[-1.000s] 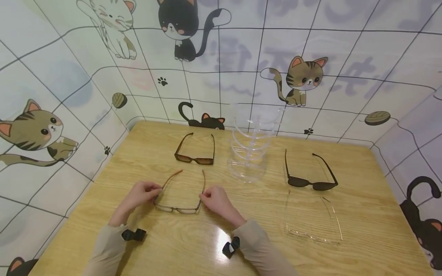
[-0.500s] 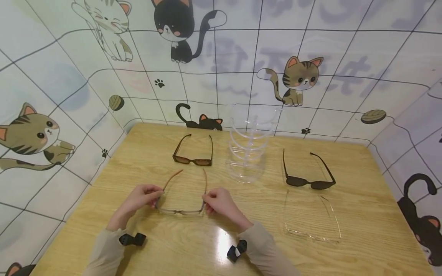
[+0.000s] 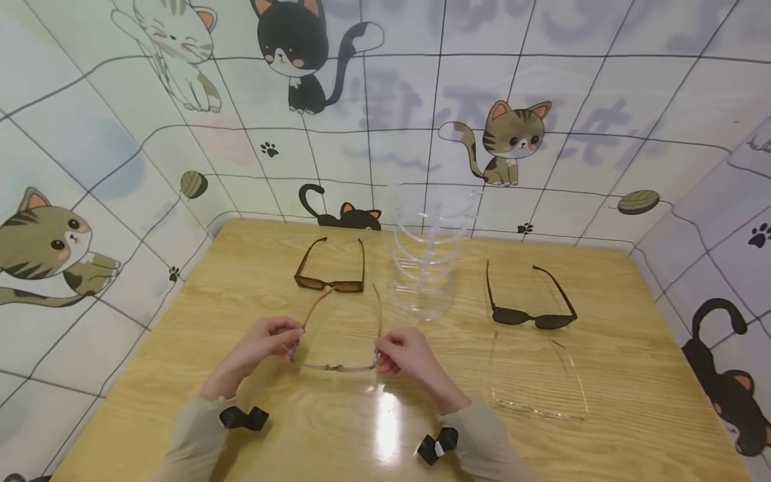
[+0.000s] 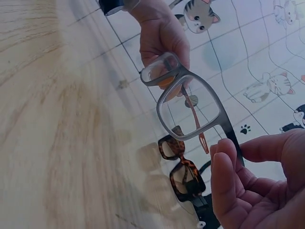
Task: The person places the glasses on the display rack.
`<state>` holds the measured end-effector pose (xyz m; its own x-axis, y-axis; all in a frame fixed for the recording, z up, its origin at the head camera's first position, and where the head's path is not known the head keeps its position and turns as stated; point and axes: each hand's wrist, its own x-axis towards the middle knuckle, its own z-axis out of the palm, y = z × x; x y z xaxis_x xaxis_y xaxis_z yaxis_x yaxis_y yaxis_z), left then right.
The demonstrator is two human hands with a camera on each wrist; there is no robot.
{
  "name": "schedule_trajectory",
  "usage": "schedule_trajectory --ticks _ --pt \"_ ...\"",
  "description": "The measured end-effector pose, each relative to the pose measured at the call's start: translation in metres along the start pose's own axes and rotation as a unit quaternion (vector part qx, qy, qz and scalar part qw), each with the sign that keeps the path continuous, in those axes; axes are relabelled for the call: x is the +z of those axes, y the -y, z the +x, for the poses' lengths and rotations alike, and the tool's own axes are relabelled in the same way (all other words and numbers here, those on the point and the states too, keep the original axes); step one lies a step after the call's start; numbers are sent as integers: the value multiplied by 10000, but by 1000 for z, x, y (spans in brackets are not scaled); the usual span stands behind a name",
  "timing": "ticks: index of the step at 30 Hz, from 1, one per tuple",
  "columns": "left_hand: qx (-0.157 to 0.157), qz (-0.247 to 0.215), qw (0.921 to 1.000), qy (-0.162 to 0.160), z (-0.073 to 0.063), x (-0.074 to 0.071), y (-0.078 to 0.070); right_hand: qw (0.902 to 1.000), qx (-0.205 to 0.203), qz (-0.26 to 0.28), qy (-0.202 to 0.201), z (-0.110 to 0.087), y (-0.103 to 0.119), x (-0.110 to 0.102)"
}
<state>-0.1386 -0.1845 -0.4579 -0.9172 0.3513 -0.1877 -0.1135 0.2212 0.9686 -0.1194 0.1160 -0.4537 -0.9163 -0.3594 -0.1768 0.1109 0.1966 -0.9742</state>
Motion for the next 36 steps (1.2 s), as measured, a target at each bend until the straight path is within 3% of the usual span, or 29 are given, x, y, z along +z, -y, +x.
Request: schedule_trajectory --ticks 13,30,36 --pt "-102 -266 9990 352 25 42 -17 9989 81 198 -406 -21 -5 -43" --pt "-152 -534 9976 411 56 77 -33 9942 442 365 -914 -35 -10 -78" --pt "-110 -684 9973 234 70 88 -37 9915 411 495 -1129 -30 -13 -89"
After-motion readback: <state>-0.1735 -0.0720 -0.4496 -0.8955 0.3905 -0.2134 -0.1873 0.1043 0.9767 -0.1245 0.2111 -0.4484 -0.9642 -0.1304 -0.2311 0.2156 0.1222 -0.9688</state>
